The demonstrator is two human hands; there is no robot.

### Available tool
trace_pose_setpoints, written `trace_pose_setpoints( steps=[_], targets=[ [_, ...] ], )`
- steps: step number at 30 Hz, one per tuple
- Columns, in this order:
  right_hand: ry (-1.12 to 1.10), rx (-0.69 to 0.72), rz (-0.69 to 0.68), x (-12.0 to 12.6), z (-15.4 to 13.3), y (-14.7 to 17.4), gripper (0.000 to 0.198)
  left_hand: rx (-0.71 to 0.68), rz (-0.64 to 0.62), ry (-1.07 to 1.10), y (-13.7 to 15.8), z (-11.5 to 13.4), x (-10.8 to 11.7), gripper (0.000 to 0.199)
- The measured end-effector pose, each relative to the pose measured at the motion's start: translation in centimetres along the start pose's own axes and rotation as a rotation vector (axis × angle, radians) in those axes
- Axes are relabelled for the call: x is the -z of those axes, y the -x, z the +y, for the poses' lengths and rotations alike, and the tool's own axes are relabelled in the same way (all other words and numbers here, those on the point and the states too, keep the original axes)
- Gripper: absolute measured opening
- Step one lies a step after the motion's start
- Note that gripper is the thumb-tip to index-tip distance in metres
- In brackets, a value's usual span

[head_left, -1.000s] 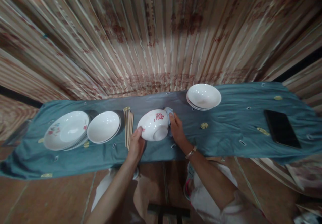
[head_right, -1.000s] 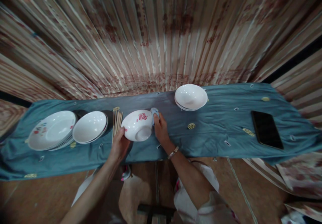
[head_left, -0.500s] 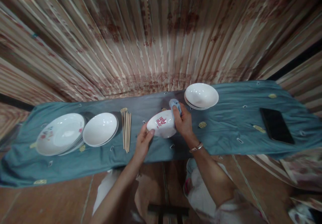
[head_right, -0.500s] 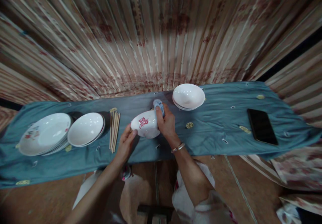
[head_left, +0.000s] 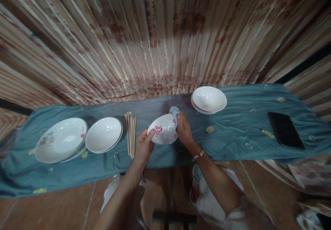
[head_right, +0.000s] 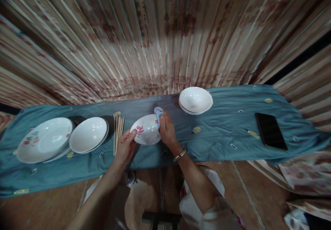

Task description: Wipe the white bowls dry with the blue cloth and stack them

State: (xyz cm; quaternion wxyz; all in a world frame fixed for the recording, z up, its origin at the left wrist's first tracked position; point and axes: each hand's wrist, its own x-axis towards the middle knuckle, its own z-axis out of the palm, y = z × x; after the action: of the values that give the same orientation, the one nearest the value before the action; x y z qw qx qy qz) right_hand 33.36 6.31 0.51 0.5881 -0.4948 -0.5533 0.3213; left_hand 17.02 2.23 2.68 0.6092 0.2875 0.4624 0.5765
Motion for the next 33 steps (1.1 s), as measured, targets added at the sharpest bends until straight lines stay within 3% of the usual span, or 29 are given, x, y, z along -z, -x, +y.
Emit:
trace_pose_setpoints(
  steps=[8,17,26,33],
  targets=[
    [0.033,-0.076,0.040,-0.8,2.2,1.0,0.063,0.001,0.058,0.092,-1.0,-0.2,0.5,0.044],
    [0.489,0.109,-0.006,-0.3,4.2,2.7,0.047,0.115,0.210,0.318,-2.5,0.3,0.6,0.020],
    [0.559,0.261,-0.080,-0.1,6.3,4.4,0.041,0.257,0.243,0.464,-2.3,1.0,0.2,0.043],
    [0.629,0.376,-0.139,0.2,5.1,5.4,0.043,0.252,0.219,0.487,-2.4,1.3,-0.1,0.045]
  ],
)
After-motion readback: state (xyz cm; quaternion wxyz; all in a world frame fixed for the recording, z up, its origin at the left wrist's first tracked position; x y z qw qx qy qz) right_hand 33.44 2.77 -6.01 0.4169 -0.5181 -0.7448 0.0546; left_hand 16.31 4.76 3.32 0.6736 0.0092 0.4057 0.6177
